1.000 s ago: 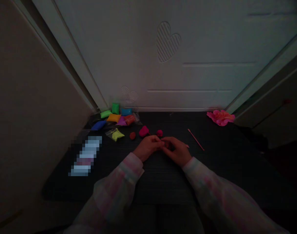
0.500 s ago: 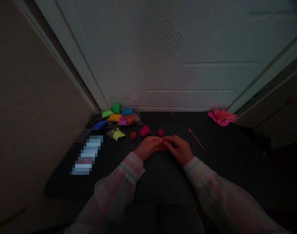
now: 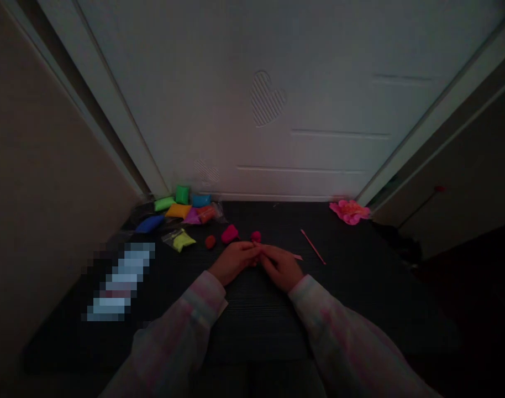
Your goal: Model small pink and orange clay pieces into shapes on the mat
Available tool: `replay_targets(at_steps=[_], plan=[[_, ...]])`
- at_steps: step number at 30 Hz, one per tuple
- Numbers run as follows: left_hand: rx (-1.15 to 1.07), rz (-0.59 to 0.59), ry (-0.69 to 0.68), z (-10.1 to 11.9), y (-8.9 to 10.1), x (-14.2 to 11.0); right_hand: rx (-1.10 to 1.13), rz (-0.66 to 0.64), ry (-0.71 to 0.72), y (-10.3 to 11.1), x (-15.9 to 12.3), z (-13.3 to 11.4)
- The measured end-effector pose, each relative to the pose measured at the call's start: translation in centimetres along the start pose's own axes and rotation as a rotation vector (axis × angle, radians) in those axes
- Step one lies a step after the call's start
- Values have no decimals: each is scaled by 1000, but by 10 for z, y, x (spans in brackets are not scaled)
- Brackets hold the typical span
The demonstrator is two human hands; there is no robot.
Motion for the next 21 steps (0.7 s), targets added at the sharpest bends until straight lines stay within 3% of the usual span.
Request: replay_targets(at_steps=[2,5,7,9,15,21], plan=[[16,20,-3,1,2,0,-62,52,-84,9,0,14],[32,43,9,0,4,-2,-234,266,-355,38,-5,52],[34,33,15,0,3,-2,-289,358,-413,49,-8,62],[18,18,14,0,2,-3,-287,345,-355,45,-5,55],[-123,-52,-36,3,-5,-3,-266,241,-144,12,7,3],[-250,0,-45,5,2,-4,-239,257,-91,8,10,-1]])
Point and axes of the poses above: each hand's wrist, its own x-axis towards the middle knuckle, its own y-axis out of the back of the hand, z = x × y, the point moved 9 cm from there along x, towards the middle knuckle, and after that the axes turned 14 degrees about -x, right-handed, at the moved point
